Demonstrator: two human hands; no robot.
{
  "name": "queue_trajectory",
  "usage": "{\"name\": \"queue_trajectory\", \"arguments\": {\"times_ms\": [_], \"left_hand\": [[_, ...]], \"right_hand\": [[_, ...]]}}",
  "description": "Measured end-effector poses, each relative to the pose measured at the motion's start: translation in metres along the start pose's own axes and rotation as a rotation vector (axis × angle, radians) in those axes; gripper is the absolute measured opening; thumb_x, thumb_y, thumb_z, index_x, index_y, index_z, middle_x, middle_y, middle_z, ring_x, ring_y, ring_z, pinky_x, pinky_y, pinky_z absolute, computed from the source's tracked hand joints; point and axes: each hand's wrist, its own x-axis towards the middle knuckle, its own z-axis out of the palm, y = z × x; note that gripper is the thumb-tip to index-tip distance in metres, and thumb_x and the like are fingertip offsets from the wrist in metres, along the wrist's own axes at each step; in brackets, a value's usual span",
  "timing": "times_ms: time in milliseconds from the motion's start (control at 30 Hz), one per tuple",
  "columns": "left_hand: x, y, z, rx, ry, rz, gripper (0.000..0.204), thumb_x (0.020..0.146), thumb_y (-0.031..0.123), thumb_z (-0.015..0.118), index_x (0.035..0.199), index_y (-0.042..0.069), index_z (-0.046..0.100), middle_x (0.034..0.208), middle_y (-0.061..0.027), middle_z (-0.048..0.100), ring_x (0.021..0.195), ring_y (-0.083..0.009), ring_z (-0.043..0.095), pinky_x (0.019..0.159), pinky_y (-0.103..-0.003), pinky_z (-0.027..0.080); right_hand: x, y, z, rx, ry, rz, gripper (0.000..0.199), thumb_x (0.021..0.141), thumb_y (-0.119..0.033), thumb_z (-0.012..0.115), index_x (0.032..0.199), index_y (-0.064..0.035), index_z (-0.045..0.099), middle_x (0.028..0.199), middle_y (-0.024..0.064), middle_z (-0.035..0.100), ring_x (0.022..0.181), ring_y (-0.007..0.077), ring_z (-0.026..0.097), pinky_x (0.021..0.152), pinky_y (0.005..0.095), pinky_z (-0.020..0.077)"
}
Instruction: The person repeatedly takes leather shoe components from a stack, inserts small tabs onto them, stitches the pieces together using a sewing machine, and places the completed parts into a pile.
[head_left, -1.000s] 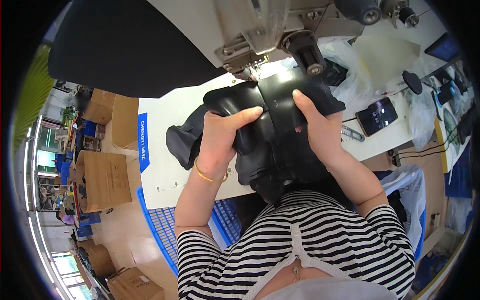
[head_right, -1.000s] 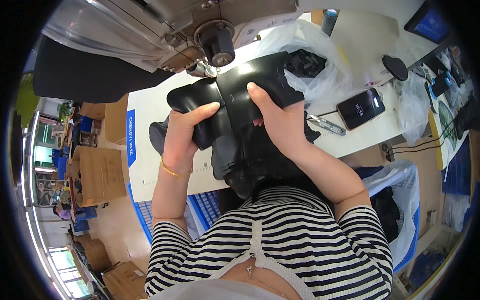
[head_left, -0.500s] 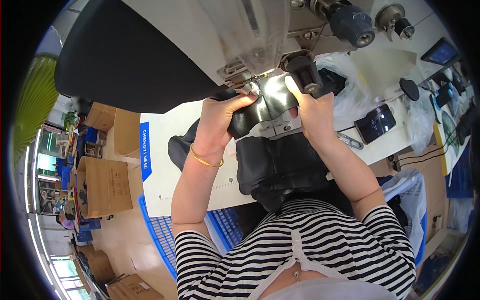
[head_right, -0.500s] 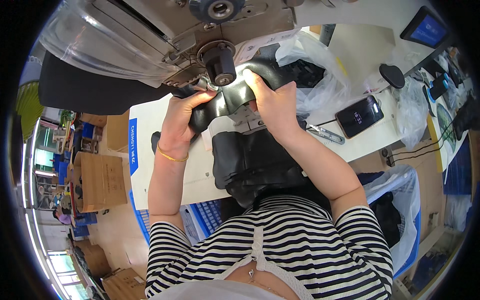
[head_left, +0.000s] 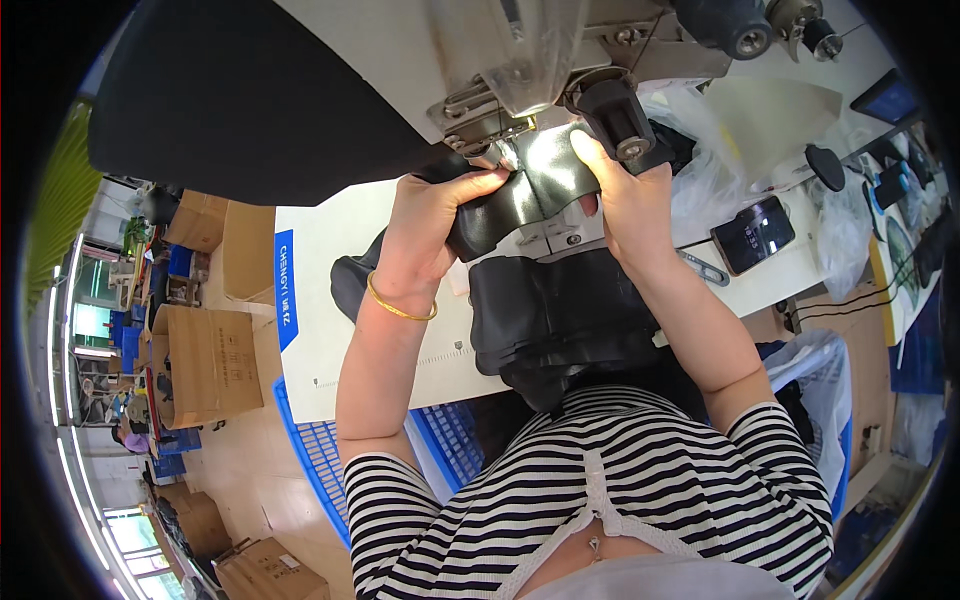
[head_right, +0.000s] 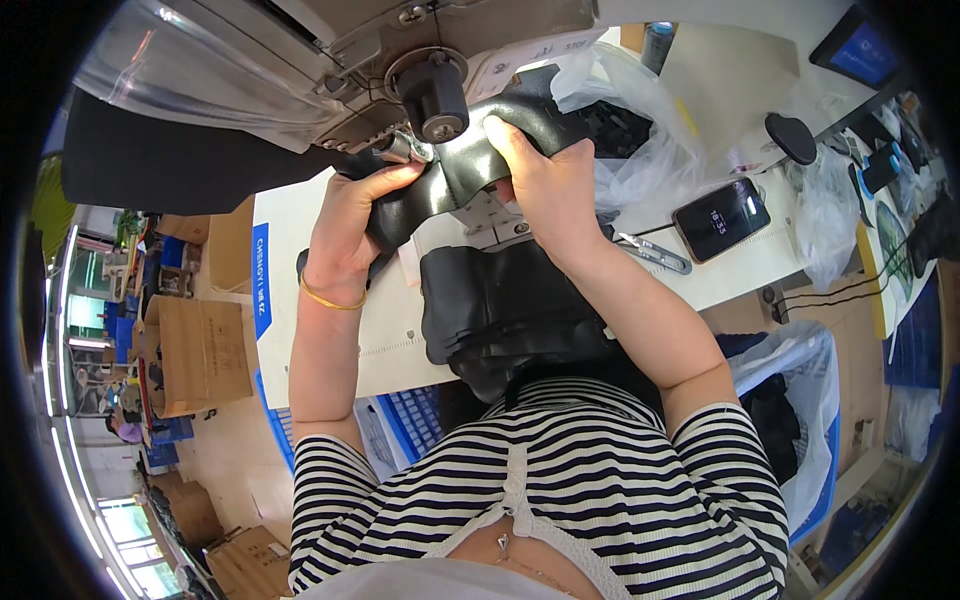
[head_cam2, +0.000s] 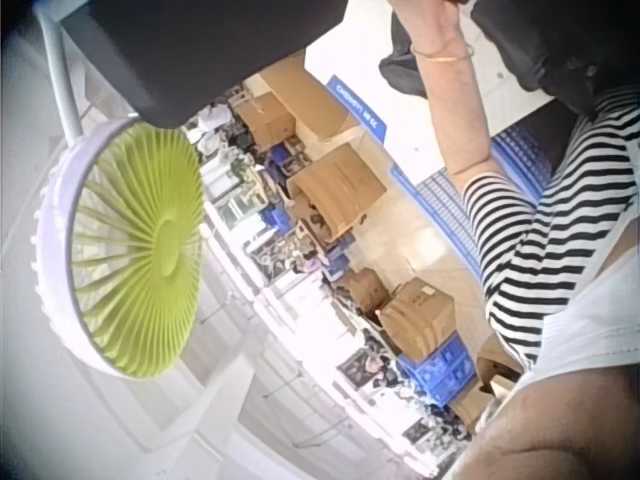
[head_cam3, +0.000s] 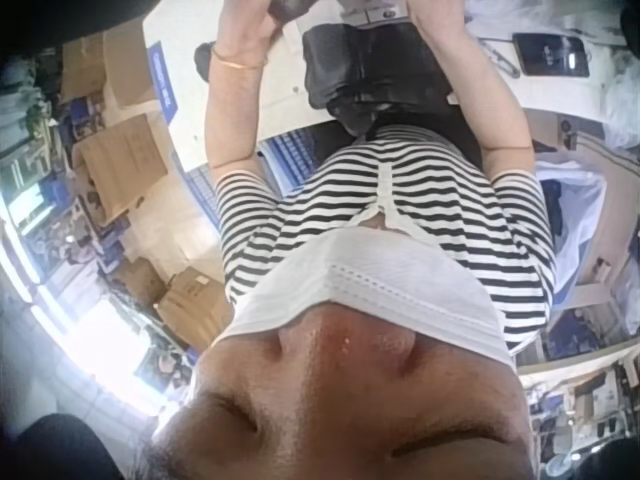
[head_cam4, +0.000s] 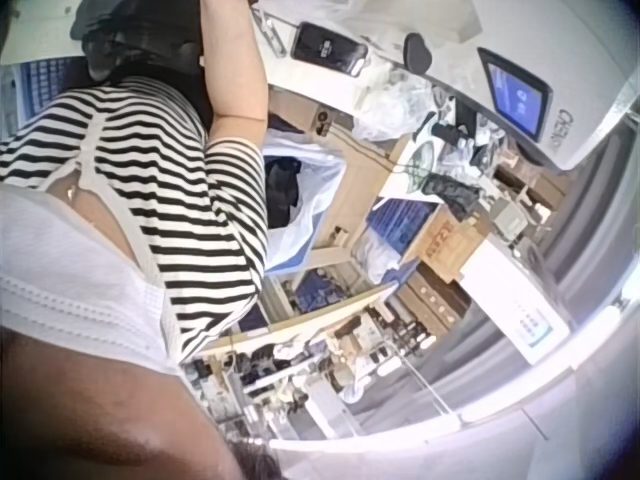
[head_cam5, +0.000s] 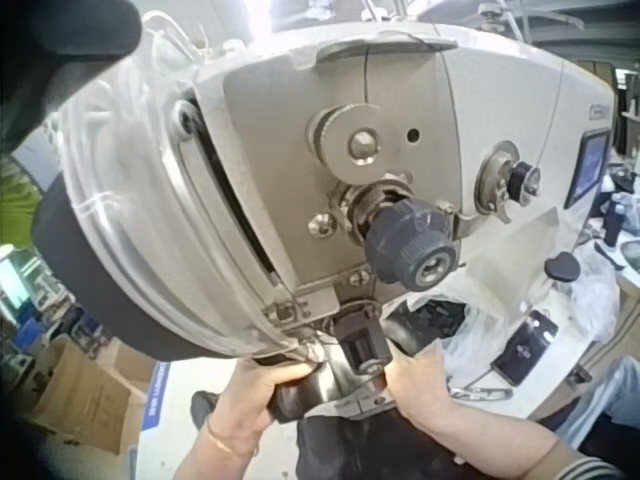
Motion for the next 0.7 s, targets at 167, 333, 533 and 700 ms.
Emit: {"name": "queue_trajectory", "arguments": {"times_ms": [167, 333, 533, 700], "left_hand": [[0.003, -0.002, -0.003, -0.031, -0.041, 0.047, 0.008, 0.076, -0.006, 0.066, 0.084, -0.004, 0.065, 0.088, -0.011, 0.066, 0.078, -0.0164, 0.063, 0.073, -0.029, 0.053], [0.003, 0.001, 0.002, -0.069, 0.034, -0.017, 0.012, 0.077, -0.007, 0.064, 0.088, -0.013, 0.065, 0.09, -0.0174, 0.066, 0.079, -0.0205, 0.065, 0.071, -0.028, 0.054], [0.006, 0.0, -0.006, -0.088, 0.024, -0.079, 0.016, 0.077, -0.006, 0.065, 0.093, -0.01, 0.065, 0.09, -0.0145, 0.066, 0.079, -0.0197, 0.065, 0.072, -0.029, 0.054], [-0.006, 0.005, -0.006, -0.178, -0.032, -0.083, 0.017, 0.08, -0.003, 0.062, 0.095, -0.007, 0.065, 0.092, -0.0108, 0.066, 0.082, -0.0168, 0.064, 0.074, -0.027, 0.052]], "right_hand": [[0.004, 0.0, 0.0, -0.062, 0.009, -0.025, 0.013, 0.084, -0.012, 0.064, 0.09, -0.0012, 0.064, 0.074, 0.0002, 0.06, 0.056, 0.0059, 0.052, 0.042, 0.0212, 0.0361], [0.005, -0.006, 0.003, -0.063, -0.016, -0.019, 0.014, 0.082, -0.012, 0.068, 0.093, -0.004, 0.063, 0.074, -0.0017, 0.059, 0.057, 0.0042, 0.049, 0.041, 0.0202, 0.0321], [0.007, -0.002, 0.004, -0.124, -0.011, -0.057, 0.014, 0.087, -0.014, 0.061, 0.088, -0.0006, 0.066, 0.066, 0.0012, 0.059, 0.05, 0.0064, 0.051, 0.043, 0.0209, 0.0361], [0.007, -0.005, 0.0, -0.079, -0.049, 0.003, 0.01, 0.083, -0.011, 0.067, 0.088, -0.0044, 0.062, 0.068, -0.0012, 0.056, 0.05, 0.0052, 0.047, 0.04, 0.0213, 0.0326]]}}
